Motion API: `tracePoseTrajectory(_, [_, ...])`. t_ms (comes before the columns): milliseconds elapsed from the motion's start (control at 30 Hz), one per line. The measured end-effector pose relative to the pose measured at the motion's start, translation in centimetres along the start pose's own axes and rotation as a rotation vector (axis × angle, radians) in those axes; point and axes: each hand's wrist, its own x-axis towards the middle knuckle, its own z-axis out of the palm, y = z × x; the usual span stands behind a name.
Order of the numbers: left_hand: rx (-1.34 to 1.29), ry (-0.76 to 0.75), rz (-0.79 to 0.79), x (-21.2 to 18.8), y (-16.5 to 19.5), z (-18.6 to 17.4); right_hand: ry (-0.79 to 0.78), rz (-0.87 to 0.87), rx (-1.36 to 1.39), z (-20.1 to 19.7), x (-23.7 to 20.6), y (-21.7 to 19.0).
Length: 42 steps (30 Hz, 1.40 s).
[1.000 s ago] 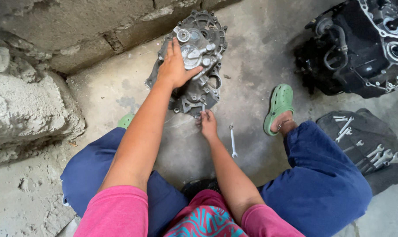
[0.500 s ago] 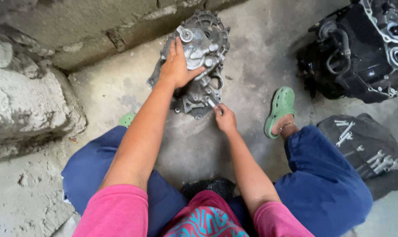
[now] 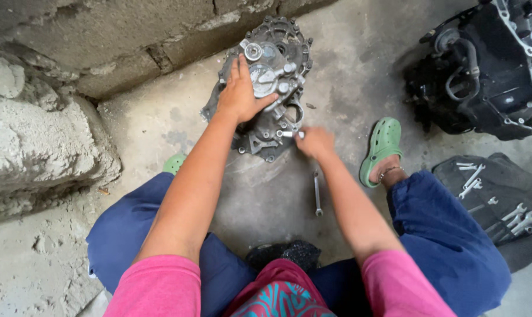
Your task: The person sits on the floor and uses a wrench to tighten bolts on a disassembled engine block. They hold the engine steady with one hand while turning the wrench with the other.
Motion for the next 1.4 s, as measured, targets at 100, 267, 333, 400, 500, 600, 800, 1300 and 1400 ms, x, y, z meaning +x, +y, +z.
tracePoseTrajectory(100, [-0.005,-0.006,-0.006,-0.1,0.0,-0.1,0.062,-0.35,-0.357,-3.8,1.2,-1.6])
tracePoseTrajectory(267, [0.032,-0.005,0.01,0.3,0.0,-0.2,0.195,-0.538,-0.194,-6.0,0.8,-1.3])
tracePoseTrajectory(333, [0.007,-0.026,-0.031,0.2,-0.1,-0.1,0.293,-0.49,-0.084,-4.9,-0.3,-0.1])
tracePoseTrajectory(400, [-0.008,-0.008,-0.008,0.1,-0.1,0.1,0.234,-0.308,0.012,-2.8,-1.8,0.7])
tracePoseTrajectory(500, [0.016,-0.001,0.012,0.2,0.1,-0.2,0.123,-0.03,0.227,0.3,-3.5,0.6])
tracePoseTrajectory(600, [0.007,-0.02,-0.023,0.2,0.4,-0.5,0.186,0.095,0.296,3.1,-4.8,-0.6])
tracePoseTrajectory(800, [0.007,-0.028,-0.022,0.2,0.6,-0.6,0.123,0.209,0.342,6.1,-5.6,-2.7])
tracePoseTrajectory(1300, [-0.005,-0.009,-0.013,0.3,0.3,-0.3,0.104,0.238,0.252,3.5,-5.3,-1.8])
tracePoseTrajectory(1400, [0.008,-0.005,-0.004,0.3,0.3,-0.3,0.076,0.226,0.242,3.9,-5.3,-2.3])
